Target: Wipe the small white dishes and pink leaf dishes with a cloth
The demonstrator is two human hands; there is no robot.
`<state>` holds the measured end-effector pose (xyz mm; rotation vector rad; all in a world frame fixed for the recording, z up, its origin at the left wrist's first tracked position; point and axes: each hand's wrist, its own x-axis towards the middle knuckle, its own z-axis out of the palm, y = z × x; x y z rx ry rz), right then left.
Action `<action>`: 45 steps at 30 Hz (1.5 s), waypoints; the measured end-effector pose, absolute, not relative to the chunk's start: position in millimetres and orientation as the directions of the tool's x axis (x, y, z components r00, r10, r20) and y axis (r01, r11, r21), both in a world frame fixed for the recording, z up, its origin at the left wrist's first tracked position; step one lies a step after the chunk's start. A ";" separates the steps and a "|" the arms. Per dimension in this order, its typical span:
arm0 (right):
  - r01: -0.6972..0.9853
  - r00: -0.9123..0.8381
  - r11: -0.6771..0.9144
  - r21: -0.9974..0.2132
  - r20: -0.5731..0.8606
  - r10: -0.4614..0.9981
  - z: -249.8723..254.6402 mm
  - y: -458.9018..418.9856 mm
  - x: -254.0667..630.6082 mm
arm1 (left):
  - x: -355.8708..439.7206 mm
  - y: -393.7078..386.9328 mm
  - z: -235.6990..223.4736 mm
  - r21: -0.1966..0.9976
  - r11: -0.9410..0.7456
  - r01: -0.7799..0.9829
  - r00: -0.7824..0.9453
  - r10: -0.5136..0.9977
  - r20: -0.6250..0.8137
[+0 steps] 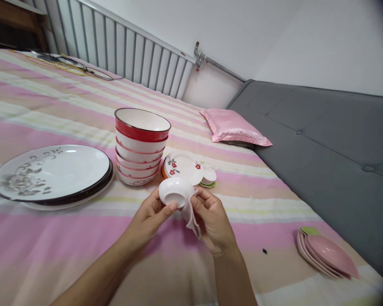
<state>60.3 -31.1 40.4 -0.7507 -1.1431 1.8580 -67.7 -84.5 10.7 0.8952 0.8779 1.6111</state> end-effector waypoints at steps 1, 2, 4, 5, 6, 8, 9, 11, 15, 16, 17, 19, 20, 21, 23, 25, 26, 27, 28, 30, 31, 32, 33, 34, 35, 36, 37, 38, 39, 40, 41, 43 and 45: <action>-0.320 -0.497 -0.249 -0.914 -0.061 0.866 40.5 -30.9 61.0 | -68.7 -84.6 11.5 0.894 -0.179 -0.410 -0.165 0.979 0.120; -0.309 -0.498 -0.234 -0.922 -0.053 0.865 40.8 -30.6 61.8 | -69.7 -84.8 12.5 0.902 -0.174 -0.395 -0.154 0.981 0.121; -0.278 -0.504 -0.208 -0.938 -0.042 0.863 41.6 -29.8 64.0 | -71.9 -85.1 14.6 0.913 -0.166 -0.374 -0.134 0.983 0.124; -0.263 -0.508 -0.195 -0.945 -0.037 0.861 42.1 -29.4 65.2 | -73.1 -85.3 15.5 0.917 -0.165 -0.364 -0.125 0.984 0.127; -0.251 -0.514 -0.182 -0.951 -0.029 0.857 42.5 -29.1 66.4 | -74.3 -85.4 16.2 0.920 -0.166 -0.355 -0.119 0.984 0.132; -0.237 -0.534 -0.156 -0.959 -0.006 0.846 43.0 -28.6 68.6 | -77.3 -85.6 16.5 0.927 -0.169 -0.334 -0.101 0.985 0.143; -0.231 -0.542 -0.139 -0.963 0.009 0.840 43.3 -28.5 69.4 | -79.1 -85.7 16.1 0.933 -0.170 -0.317 -0.089 0.985 0.150; -0.212 -0.553 -0.103 -0.972 0.032 0.833 43.9 -28.5 70.6 | -83.1 -85.8 14.6 0.949 -0.176 -0.262 -0.060 0.984 0.166; -0.152 -0.558 -0.047 -0.987 0.047 0.829 45.0 -28.8 71.6 | -91.8 -86.0 12.3 0.976 -0.201 -0.087 -0.007 0.980 0.201; -0.138 -0.560 -0.038 -0.990 0.046 0.827 45.1 -28.8 71.7 | -93.8 -86.0 12.3 0.977 -0.207 -0.045 0.004 0.978 0.208; -0.126 -0.564 -0.032 -0.991 0.045 0.824 44.9 -28.9 71.7 | -95.9 -86.1 12.5 0.977 -0.213 -0.005 0.011 0.977 0.213; -0.101 -0.576 -0.026 -0.995 0.037 0.816 44.5 -29.2 71.7 | -99.7 -86.5 13.0 0.973 -0.221 0.073 0.021 0.975 0.220; -0.089 -0.584 -0.026 -0.996 0.031 0.811 44.2 -29.5 71.6 | -101.5 -86.8 13.3 0.969 -0.221 0.110 0.025 0.975 0.220; -0.076 -0.592 -0.026 -0.997 0.024 0.806 44.0 -29.7 71.4 | -103.0 -87.2 13.5 0.965 -0.219 0.144 0.028 0.976 0.217; -0.048 -0.602 -0.024 -0.999 0.010 0.799 43.7 -30.1 70.9 | -105.5 -88.1 13.9 0.959 -0.206 0.196 0.035 0.978 0.203; -0.017 -0.606 -0.011 -1.000 0.002 0.796 43.7 -30.3 70.4 | -106.8 -89.0 14.2 0.955 -0.197 0.222 0.043 0.980 0.192; -0.001 -0.607 -0.002 -1.000 -0.001 0.795 43.7 -30.3 70.3 | -106.9 -89.3 14.5 0.954 -0.197 0.228 0.046 0.980 0.191; 0.015 -0.608 0.008 -1.000 -0.003 0.794 43.7 -30.3 70.2 | -106.8 -89.4 14.7 0.951 -0.201 0.234 0.048 0.980 0.195; 0.033 -0.610 0.017 -0.999 -0.007 0.792 43.6 -30.4 70.3 | -106.6 -89.4 14.9 0.947 -0.207 0.245 0.051 0.978 0.201; 0.076 -0.615 0.039 -0.996 -0.016 0.788 43.6 -30.8 70.8 | -105.7 -89.0 15.1 0.928 -0.217 0.302 0.058 0.976 0.210; 0.101 -0.616 0.055 -0.993 -0.019 0.787 43.7 -31.2 71.1 | -105.2 -88.7 15.0 0.911 -0.218 0.351 0.064 0.976 0.208; 0.125 -0.618 0.075 -0.989 -0.018 0.786 43.8 -31.5 71.5 | -104.7 -88.2 14.9 0.887 -0.214 0.409 0.074 0.977 0.202; 0.149 -0.620 0.098 -0.984 -0.015 0.785 43.9 -31.9 71.8 | -104.3 -87.8 14.7 0.858 -0.208 0.470 0.086 0.978 0.190; 0.170 -0.621 0.123 -0.978 -0.009 0.784 44.1 -32.3 72.0 | -103.9 -87.3 14.5 0.827 -0.200 0.526 0.097 0.980 0.175; 0.191 -0.623 0.150 -0.970 -0.002 0.782 44.4 -32.6 72.0 | -103.5 -86.9 14.1 0.796 -0.190 0.575 0.105 0.982 0.158; 0.214 -0.623 0.177 -0.961 0.005 0.782 44.6 -32.9 71.8 | -103.1 -86.6 13.6 0.766 -0.181 0.617 0.110 0.984 0.143; 0.238 -0.623 0.204 -0.950 0.012 0.782 44.8 -33.2 71.4 | -102.7 -86.4 13.0 0.737 -0.173 0.653 0.113 0.985 0.131; 0.262 -0.623 0.231 -0.937 0.019 0.782 45.0 -33.5 70.7 | -102.4 -86.3 12.1 0.709 -0.168 0.685 0.115 0.986 0.123; 0.287 -0.622 0.254 -0.924 0.022 0.783 45.1 -33.8 69.9 | -102.2 -86.3 11.1 0.680 -0.169 0.713 0.119 0.986 0.119; 0.309 -0.622 0.276 -0.910 0.026 0.783 45.2 -34.0 68.9 | -102.0 -86.4 9.8 0.650 -0.175 0.739 0.125 0.984 0.123; 0.329 -0.623 0.294 -0.898 0.028 0.782 45.1 -34.3 67.8 | -101.9 -86.6 8.4 0.619 -0.187 0.763 0.133 0.982 0.132; 0.357 -0.628 0.327 -0.875 0.034 0.777 44.9 -35.1 65.8 | -101.5 -86.8 5.7 0.556 -0.219 0.802 0.156 0.975 0.159; 0.380 -0.632 0.361 -0.852 0.045 0.773 44.5 -35.7 64.6 | -100.6 -86.8 3.8 0.503 -0.243 0.829 0.169 0.967 0.189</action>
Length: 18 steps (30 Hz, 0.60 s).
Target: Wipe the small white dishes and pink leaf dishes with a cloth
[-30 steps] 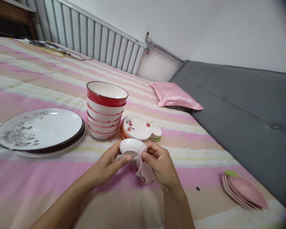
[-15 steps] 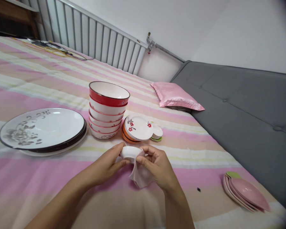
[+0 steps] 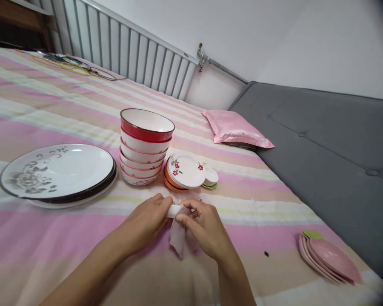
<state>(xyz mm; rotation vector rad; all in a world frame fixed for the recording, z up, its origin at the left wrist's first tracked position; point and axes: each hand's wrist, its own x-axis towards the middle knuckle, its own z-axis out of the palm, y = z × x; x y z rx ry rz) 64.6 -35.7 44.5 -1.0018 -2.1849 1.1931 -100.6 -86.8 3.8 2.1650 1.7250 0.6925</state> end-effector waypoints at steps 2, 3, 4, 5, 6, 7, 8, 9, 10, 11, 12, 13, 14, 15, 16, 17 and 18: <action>0.389 -0.635 0.378 -0.840 0.053 0.771 44.2 -35.7 65.0 | -99.0 -86.6 3.7 0.476 -0.256 0.842 0.170 0.961 0.217; 0.386 -0.633 0.378 -0.842 0.056 0.772 44.1 -35.3 65.9 | -98.1 -86.5 4.4 0.477 -0.262 0.839 0.166 0.958 0.235; 0.376 -0.628 0.370 -0.850 0.060 0.776 43.9 -34.4 67.1 | -97.1 -86.3 5.6 0.492 -0.273 0.827 0.159 0.952 0.261; 0.355 -0.624 0.353 -0.866 0.061 0.779 43.7 -33.1 68.7 | -96.1 -86.2 7.2 0.524 -0.286 0.803 0.147 0.946 0.290; 0.321 -0.622 0.324 -0.890 0.060 0.781 43.5 -31.6 70.3 | -95.3 -86.1 8.9 0.575 -0.296 0.763 0.125 0.940 0.317; 0.272 -0.621 0.284 -0.919 0.057 0.781 43.1 -29.8 72.0 | -94.6 -85.9 10.6 0.640 -0.297 0.709 0.091 0.938 0.335; 0.212 -0.623 0.232 -0.949 0.051 0.780 42.6 -27.9 73.6 | -94.2 -85.7 12.1 0.711 -0.291 0.641 0.050 0.939 0.340; 0.144 -0.625 0.171 -0.975 0.045 0.779 42.0 -26.2 74.9 | -93.9 -85.2 13.3 0.778 -0.277 0.563 0.005 0.943 0.332; 0.074 -0.624 0.109 -0.991 0.039 0.780 41.4 -24.7 76.0 | -93.6 -84.7 14.0 0.838 -0.259 0.480 -0.036 0.949 0.314; 0.009 -0.618 0.053 -0.999 0.036 0.785 40.9 -23.6 76.8 | -93.3 -84.0 14.3 0.888 -0.242 0.392 -0.074 0.954 0.292; -0.047 -0.609 0.008 -0.999 0.035 0.793 40.4 -22.8 77.3 | -92.8 -83.2 14.1 0.928 -0.226 0.296 -0.104 0.958 0.267; -0.095 -0.596 -0.029 -0.995 0.033 0.802 40.0 -22.4 77.4 | -92.0 -82.4 13.7 0.958 -0.208 0.196 -0.126 0.964 0.235; -0.132 -0.581 -0.059 -0.989 0.029 0.813 39.8 -22.3 77.2 | -90.9 -81.8 13.3 0.978 -0.186 0.099 -0.143 0.970 0.198; -0.160 -0.566 -0.080 -0.984 0.025 0.824 39.6 -22.4 76.7 | -89.6 -81.3 12.8 0.986 -0.164 0.013 -0.156 0.974 0.164; -0.177 -0.550 -0.090 -0.980 0.023 0.835 39.6 -22.6 75.9 | -88.1 -81.1 12.6 0.987 -0.151 -0.051 -0.169 0.976 0.141; -0.186 -0.531 -0.086 -0.979 0.027 0.847 39.6 -22.9 74.9 | -86.7 -81.1 12.4 0.985 -0.152 -0.084 -0.184 0.974 0.135; -0.185 -0.513 -0.072 -0.980 0.034 0.858 39.6 -23.3 73.8 | -85.6 -81.2 12.4 0.982 -0.166 -0.087 -0.202 0.969 0.145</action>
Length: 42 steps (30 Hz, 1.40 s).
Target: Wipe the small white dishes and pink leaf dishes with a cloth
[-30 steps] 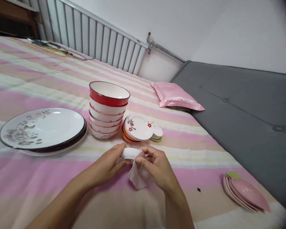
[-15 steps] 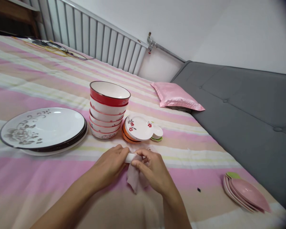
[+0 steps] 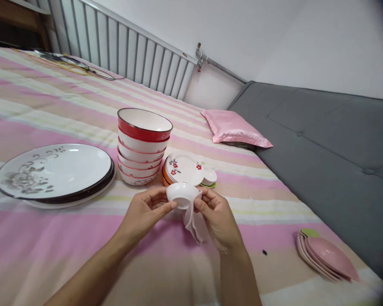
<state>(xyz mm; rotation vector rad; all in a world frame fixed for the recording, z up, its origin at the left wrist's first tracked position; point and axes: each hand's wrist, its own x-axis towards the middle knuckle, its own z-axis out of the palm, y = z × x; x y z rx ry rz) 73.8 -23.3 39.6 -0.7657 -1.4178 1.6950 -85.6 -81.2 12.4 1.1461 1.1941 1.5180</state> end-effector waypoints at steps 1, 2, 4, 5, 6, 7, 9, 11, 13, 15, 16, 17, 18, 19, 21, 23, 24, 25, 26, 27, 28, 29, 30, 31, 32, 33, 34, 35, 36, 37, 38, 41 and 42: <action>-0.174 -0.500 -0.053 -0.983 0.042 0.865 39.7 -23.7 72.6 | -84.9 -81.4 12.4 0.980 -0.186 -0.065 -0.223 0.960 0.167; -0.158 -0.495 -0.032 -0.987 0.051 0.867 39.8 -24.2 71.5 | -84.6 -81.7 12.3 0.978 -0.205 -0.028 -0.242 0.951 0.193; -0.112 -0.502 0.008 -0.994 0.064 0.862 40.2 -25.2 70.3 | -85.4 -81.9 11.3 0.972 -0.228 0.060 -0.269 0.934 0.236; -0.087 -0.513 0.030 -0.996 0.071 0.855 40.4 -25.6 70.2 | -86.3 -81.9 10.4 0.968 -0.234 0.095 -0.277 0.928 0.251; -0.064 -0.528 0.054 -0.997 0.079 0.845 40.6 -26.1 70.6 | -87.3 -81.6 9.2 0.963 -0.240 0.119 -0.277 0.924 0.264; -0.044 -0.547 0.077 -0.996 0.088 0.833 40.8 -26.4 71.3 | -88.3 -81.3 7.8 0.959 -0.248 0.134 -0.270 0.922 0.276; -0.013 -0.592 0.111 -0.994 0.097 0.800 41.4 -26.7 73.3 | -89.8 -80.1 5.1 0.951 -0.268 0.151 -0.244 0.923 0.299; 0.009 -0.630 0.130 -0.991 0.095 0.770 42.2 -26.7 75.3 | -90.4 -78.9 3.1 0.945 -0.283 0.167 -0.229 0.921 0.316; 0.031 -0.643 0.160 -0.987 0.103 0.759 43.2 -26.7 76.5 | -90.5 -78.0 2.3 0.940 -0.287 0.183 -0.228 0.918 0.324; 0.047 -0.640 0.198 -0.979 0.122 0.758 44.5 -26.9 77.0 | -90.2 -77.8 2.7 0.938 -0.285 0.195 -0.234 0.916 0.327; 0.054 -0.637 0.215 -0.975 0.132 0.760 45.1 -27.2 77.0 | -90.0 -77.9 3.2 0.938 -0.284 0.197 -0.235 0.915 0.327; 0.060 -0.634 0.229 -0.972 0.140 0.761 45.8 -27.5 76.8 | -89.8 -78.3 3.8 0.938 -0.283 0.199 -0.235 0.916 0.326; 0.066 -0.632 0.238 -0.969 0.144 0.762 46.4 -27.9 76.5 | -89.5 -78.7 4.5 0.939 -0.280 0.200 -0.233 0.917 0.324; 0.072 -0.630 0.243 -0.967 0.145 0.763 46.9 -28.3 76.2 | -89.3 -79.1 5.0 0.939 -0.278 0.202 -0.231 0.918 0.321; 0.082 -0.626 0.250 -0.965 0.146 0.766 47.5 -29.1 75.4 | -88.8 -79.9 5.5 0.940 -0.275 0.202 -0.227 0.921 0.318; 0.089 -0.615 0.254 -0.963 0.148 0.775 47.3 -29.7 74.4 | -88.2 -80.2 5.0 0.941 -0.276 0.195 -0.229 0.920 0.318; 0.091 -0.610 0.255 -0.963 0.148 0.779 47.0 -30.0 74.0 | -87.9 -80.3 4.5 0.942 -0.278 0.186 -0.231 0.920 0.317; 0.092 -0.605 0.253 -0.963 0.147 0.782 46.6 -30.2 73.6 | -87.6 -80.2 4.1 0.945 -0.278 0.174 -0.233 0.920 0.314; 0.094 -0.602 0.247 -0.965 0.143 0.786 46.1 -30.5 73.4 | -87.3 -80.2 3.8 0.947 -0.278 0.161 -0.235 0.921 0.310; 0.097 -0.600 0.236 -0.967 0.133 0.789 45.5 -30.7 73.2 | -86.9 -80.1 3.6 0.950 -0.275 0.149 -0.236 0.923 0.304; 0.099 -0.597 0.221 -0.970 0.119 0.794 44.9 -30.9 73.0 | -86.6 -80.0 3.7 0.952 -0.271 0.141 -0.238 0.924 0.298; 0.099 -0.589 0.201 -0.975 0.105 0.801 44.2 -31.1 72.9 | -86.2 -80.0 4.1 0.954 -0.267 0.134 -0.238 0.926 0.293; 0.094 -0.575 0.178 -0.980 0.093 0.813 43.6 -31.4 72.8 | -85.8 -80.0 4.5 0.956 -0.264 0.128 -0.237 0.928 0.288; 0.082 -0.559 0.154 -0.985 0.083 0.825 42.9 -31.6 72.6 | -85.5 -79.9 5.1 0.957 -0.263 0.123 -0.236 0.929 0.286; 0.065 -0.542 0.133 -0.989 0.077 0.837 42.4 -31.8 72.3 | -85.1 -79.9 5.7 0.958 -0.264 0.116 -0.235 0.929 0.284; 0.047 -0.526 0.117 -0.992 0.075 0.847 41.9 -32.0 72.0 | -84.8 -79.8 6.3 0.958 -0.265 0.107 -0.234 0.930 0.284; 0.033 -0.514 0.107 -0.994 0.075 0.854 41.6 -32.1 71.5 | -84.5 -79.7 6.9 0.959 -0.266 0.098 -0.235 0.930 0.282; 0.026 -0.507 0.105 -0.994 0.078 0.859 41.4 -32.2 71.0 | -84.3 -79.6 7.3 0.959 -0.267 0.091 -0.238 0.930 0.281; 0.026 -0.502 0.112 -0.993 0.084 0.861 41.3 -32.3 70.5 | -84.1 -79.5 7.6 0.960 -0.266 0.087 -0.243 0.929 0.279; 0.032 -0.497 0.125 -0.992 0.092 0.863 41.4 -32.3 70.0 | -84.0 -79.4 8.0 0.961 -0.263 0.083 -0.250 0.928 0.275; 0.040 -0.493 0.140 -0.989 0.103 0.864 41.6 -32.4 69.5 | -84.0 -79.4 8.2 0.962 -0.259 0.082 -0.258 0.927 0.272; 0.041 -0.501 0.174 -0.984 0.131 0.856 43.1 -33.2 69.0 | -84.3 -79.7 9.2 0.966 -0.249 0.075 -0.278 0.924 0.260; 0.030 -0.511 0.179 -0.983 0.139 0.848 43.9 -33.6 69.2 | -84.5 -79.9 9.6 0.966 -0.247 0.069 -0.282 0.924 0.257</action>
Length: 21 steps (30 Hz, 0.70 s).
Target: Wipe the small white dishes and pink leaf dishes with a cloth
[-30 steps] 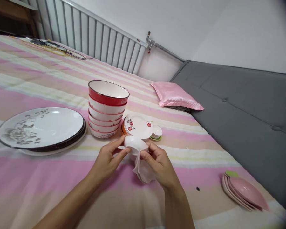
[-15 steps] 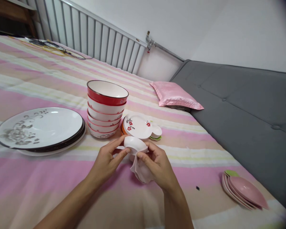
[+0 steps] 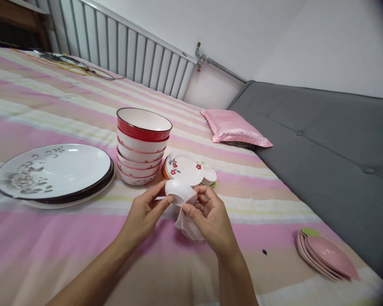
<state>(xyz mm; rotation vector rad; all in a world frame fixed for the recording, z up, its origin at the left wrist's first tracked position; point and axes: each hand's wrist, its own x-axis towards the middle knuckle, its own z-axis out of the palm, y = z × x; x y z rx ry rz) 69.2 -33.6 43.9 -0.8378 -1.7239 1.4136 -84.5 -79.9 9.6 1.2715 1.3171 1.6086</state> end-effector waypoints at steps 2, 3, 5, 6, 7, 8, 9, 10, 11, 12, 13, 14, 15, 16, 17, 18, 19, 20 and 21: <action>0.002 -0.538 0.186 -0.983 0.156 0.828 45.9 -34.5 70.0 | -84.9 -80.3 10.6 0.968 -0.244 0.061 -0.290 0.923 0.252; -0.009 -0.551 0.190 -0.982 0.163 0.818 46.9 -35.0 70.5 | -85.1 -80.5 11.1 0.968 -0.244 0.059 -0.294 0.923 0.250; -0.018 -0.569 0.197 -0.980 0.171 0.804 48.8 -35.7 71.6 | -85.3 -80.6 12.0 0.968 -0.245 0.057 -0.300 0.920 0.250; -0.014 -0.569 0.202 -0.979 0.174 0.803 49.5 -35.8 72.0 | -85.2 -80.6 12.4 0.968 -0.245 0.055 -0.303 0.920 0.250; -0.008 -0.562 0.211 -0.977 0.179 0.807 49.8 -35.7 72.3 | -85.1 -80.5 12.8 0.968 -0.245 0.050 -0.303 0.920 0.248; 0.001 -0.550 0.222 -0.975 0.185 0.815 49.9 -35.3 72.5 | -84.9 -80.4 13.1 0.969 -0.243 0.044 -0.303 0.921 0.245; 0.010 -0.534 0.235 -0.972 0.193 0.823 49.7 -34.8 72.5 | -84.5 -80.4 13.4 0.970 -0.242 0.037 -0.305 0.921 0.241; 0.020 -0.520 0.248 -0.969 0.202 0.830 49.3 -34.1 72.4 | -84.1 -80.3 13.6 0.971 -0.239 0.030 -0.304 0.923 0.237; 0.026 -0.507 0.260 -0.965 0.212 0.836 48.8 -33.4 72.2 | -83.7 -80.3 13.7 0.971 -0.239 0.024 -0.305 0.923 0.235; 0.027 -0.499 0.269 -0.963 0.220 0.838 48.2 -32.6 71.8 | -83.3 -80.4 13.7 0.971 -0.239 0.020 -0.304 0.923 0.234; 0.026 -0.493 0.275 -0.961 0.227 0.840 47.6 -31.9 71.5 | -83.0 -80.4 13.6 0.970 -0.242 0.018 -0.304 0.923 0.236; 0.025 -0.487 0.283 -0.959 0.236 0.841 47.0 -31.2 71.3 | -82.9 -80.5 13.3 0.970 -0.244 0.018 -0.301 0.923 0.238; 0.027 -0.480 0.292 -0.956 0.244 0.843 46.6 -30.7 71.1 | -82.8 -80.5 12.9 0.969 -0.245 0.022 -0.298 0.924 0.241; 0.034 -0.475 0.301 -0.953 0.250 0.844 46.4 -30.3 71.1 | -82.8 -80.5 12.3 0.969 -0.246 0.026 -0.295 0.924 0.242; 0.045 -0.472 0.311 -0.950 0.254 0.844 46.3 -29.9 71.2 | -82.9 -80.5 11.5 0.969 -0.244 0.032 -0.294 0.925 0.243; 0.059 -0.469 0.321 -0.945 0.257 0.845 46.3 -29.6 71.5 | -83.1 -80.4 10.6 0.969 -0.243 0.038 -0.293 0.925 0.243; 0.071 -0.467 0.332 -0.941 0.262 0.845 46.4 -29.3 71.9 | -83.2 -80.3 9.6 0.969 -0.243 0.042 -0.294 0.924 0.244; 0.080 -0.467 0.340 -0.937 0.266 0.843 46.7 -29.1 72.4 | -83.3 -80.2 8.8 0.969 -0.244 0.043 -0.297 0.923 0.246; 0.085 -0.470 0.344 -0.935 0.267 0.841 46.9 -28.8 72.9 | -83.4 -80.0 8.1 0.968 -0.246 0.043 -0.297 0.922 0.248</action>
